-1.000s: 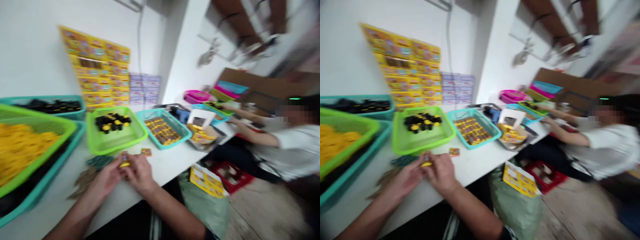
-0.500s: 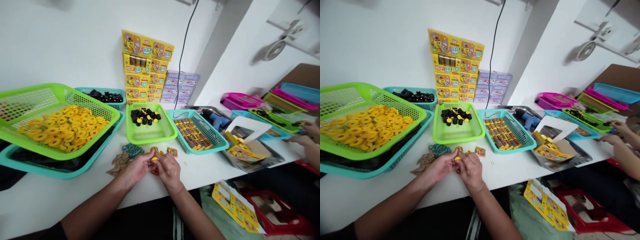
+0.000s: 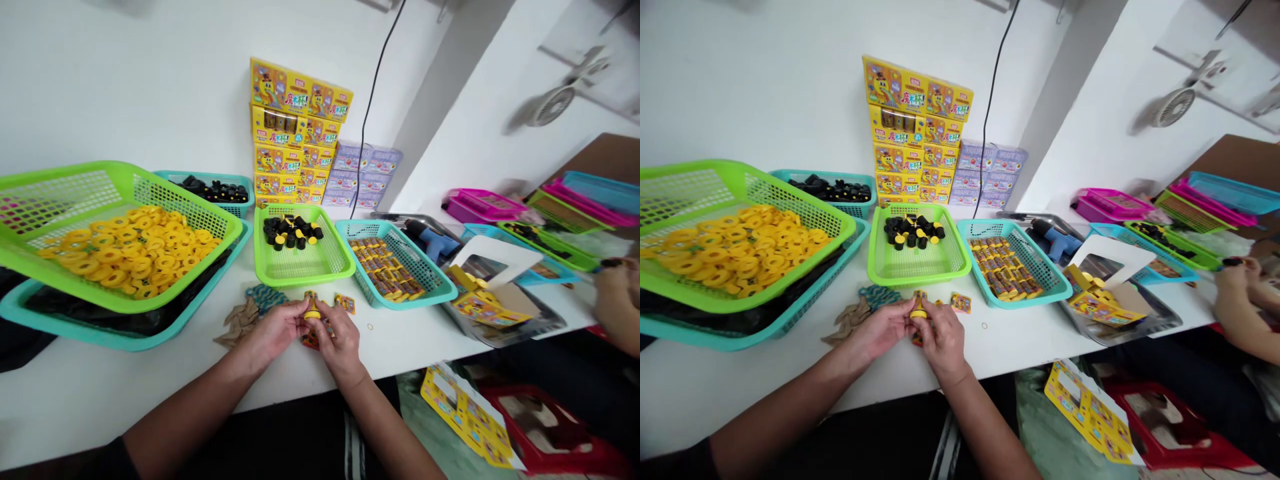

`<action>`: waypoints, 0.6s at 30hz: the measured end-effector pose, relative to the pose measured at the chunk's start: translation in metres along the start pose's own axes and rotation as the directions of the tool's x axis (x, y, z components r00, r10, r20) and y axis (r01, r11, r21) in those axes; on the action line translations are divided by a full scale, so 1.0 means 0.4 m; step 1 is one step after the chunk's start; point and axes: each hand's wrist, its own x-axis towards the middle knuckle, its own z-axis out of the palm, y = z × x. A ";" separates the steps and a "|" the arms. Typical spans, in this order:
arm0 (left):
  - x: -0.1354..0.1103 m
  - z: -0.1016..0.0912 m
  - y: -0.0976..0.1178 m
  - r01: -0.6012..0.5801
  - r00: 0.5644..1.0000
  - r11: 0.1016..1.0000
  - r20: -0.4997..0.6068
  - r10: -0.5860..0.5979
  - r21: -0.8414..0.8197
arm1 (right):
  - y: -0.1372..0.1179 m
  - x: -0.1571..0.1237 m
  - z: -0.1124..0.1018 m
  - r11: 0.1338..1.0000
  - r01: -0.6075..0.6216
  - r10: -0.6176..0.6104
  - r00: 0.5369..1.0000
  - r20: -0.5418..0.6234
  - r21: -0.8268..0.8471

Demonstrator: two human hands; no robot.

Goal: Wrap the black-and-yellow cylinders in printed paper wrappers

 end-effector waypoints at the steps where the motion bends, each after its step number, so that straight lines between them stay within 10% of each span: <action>1: 0.000 -0.002 0.000 0.005 1.000 1.000 0.015 -0.005 0.001 | 0.001 -0.001 0.002 1.000 -0.002 0.002 1.000 -0.009 0.019; 10: 0.006 -0.010 -0.013 0.010 1.000 0.999 0.024 -0.011 0.046 | 0.003 0.006 -0.025 0.969 0.188 -0.173 0.979 0.105 -0.158; 18: -0.008 0.005 -0.017 0.006 1.000 1.000 0.000 -0.006 0.012 | 0.006 -0.009 -0.012 1.000 0.025 -0.025 0.999 -0.030 0.017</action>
